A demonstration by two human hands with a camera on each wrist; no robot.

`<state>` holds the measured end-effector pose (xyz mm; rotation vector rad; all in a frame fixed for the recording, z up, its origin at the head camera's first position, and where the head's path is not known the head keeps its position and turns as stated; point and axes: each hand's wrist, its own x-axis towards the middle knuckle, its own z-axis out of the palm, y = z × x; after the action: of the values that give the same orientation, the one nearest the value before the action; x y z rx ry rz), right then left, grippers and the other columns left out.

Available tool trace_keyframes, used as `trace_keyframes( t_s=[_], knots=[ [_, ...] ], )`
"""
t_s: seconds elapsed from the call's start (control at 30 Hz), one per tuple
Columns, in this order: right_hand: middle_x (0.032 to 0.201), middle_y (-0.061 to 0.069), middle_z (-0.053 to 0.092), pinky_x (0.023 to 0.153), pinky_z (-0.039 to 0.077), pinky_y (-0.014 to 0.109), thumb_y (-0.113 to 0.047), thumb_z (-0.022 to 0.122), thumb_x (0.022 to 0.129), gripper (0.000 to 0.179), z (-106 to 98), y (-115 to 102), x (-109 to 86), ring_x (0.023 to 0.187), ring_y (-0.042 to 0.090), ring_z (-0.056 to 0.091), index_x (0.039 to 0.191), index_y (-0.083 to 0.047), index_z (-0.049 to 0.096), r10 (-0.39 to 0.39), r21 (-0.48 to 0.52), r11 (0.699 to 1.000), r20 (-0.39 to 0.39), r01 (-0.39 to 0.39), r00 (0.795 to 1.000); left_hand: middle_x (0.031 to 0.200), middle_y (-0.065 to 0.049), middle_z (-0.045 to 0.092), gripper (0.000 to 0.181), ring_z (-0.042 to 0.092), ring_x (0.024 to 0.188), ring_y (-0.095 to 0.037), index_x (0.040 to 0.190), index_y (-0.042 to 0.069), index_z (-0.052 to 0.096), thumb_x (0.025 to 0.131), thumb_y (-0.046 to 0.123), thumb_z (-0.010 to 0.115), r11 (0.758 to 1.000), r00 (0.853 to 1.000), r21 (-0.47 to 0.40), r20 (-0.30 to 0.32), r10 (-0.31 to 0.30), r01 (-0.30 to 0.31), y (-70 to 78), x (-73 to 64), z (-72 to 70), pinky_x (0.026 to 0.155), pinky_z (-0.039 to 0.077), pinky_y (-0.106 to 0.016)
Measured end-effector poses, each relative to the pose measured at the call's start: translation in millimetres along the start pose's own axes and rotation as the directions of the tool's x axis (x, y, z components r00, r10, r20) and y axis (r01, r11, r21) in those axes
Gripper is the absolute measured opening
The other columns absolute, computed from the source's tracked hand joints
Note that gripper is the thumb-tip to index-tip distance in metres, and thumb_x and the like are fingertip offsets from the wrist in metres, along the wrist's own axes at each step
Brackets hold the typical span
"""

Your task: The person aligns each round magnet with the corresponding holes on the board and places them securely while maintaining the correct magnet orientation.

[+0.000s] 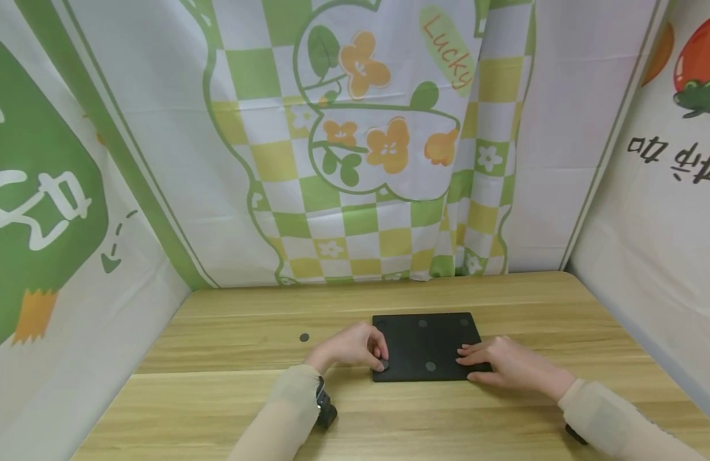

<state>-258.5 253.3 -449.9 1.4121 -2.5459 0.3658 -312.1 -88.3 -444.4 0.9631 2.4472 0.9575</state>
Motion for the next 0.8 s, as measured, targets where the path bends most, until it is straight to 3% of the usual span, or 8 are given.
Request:
trace_keyframes(
  t_s=[0.47,0.8],
  knots=[
    [0.115,0.012,0.068,0.077,0.058,0.038,-0.025,0.07,0.086,0.03,-2.1,1.0,1.2,0.103,0.025,0.067,0.112,-0.011,0.071,0.005,-0.006,1.0,0.008,-0.005,1.0,0.073,0.002,0.061,0.014,0.052,0.066,-0.005,0.078,0.012,0.07,0.071,0.007,0.082,0.998,0.999,0.063,-0.01,0.033,-0.032,3.2,0.0,-2.6,0.06,0.043,-0.018],
    [0.116,0.012,0.068,0.078,0.057,0.04,-0.026,0.069,0.087,0.03,-2.0,-0.5,1.0,0.104,0.026,0.067,0.113,-0.011,0.071,0.024,-0.002,1.0,0.028,-0.024,0.999,0.077,0.003,0.06,0.014,0.053,0.069,-0.007,0.079,0.015,0.072,0.072,0.01,0.082,0.996,1.0,0.089,-0.008,0.019,-0.018,6.7,-1.5,-2.3,0.063,0.044,-0.019]
  ],
)
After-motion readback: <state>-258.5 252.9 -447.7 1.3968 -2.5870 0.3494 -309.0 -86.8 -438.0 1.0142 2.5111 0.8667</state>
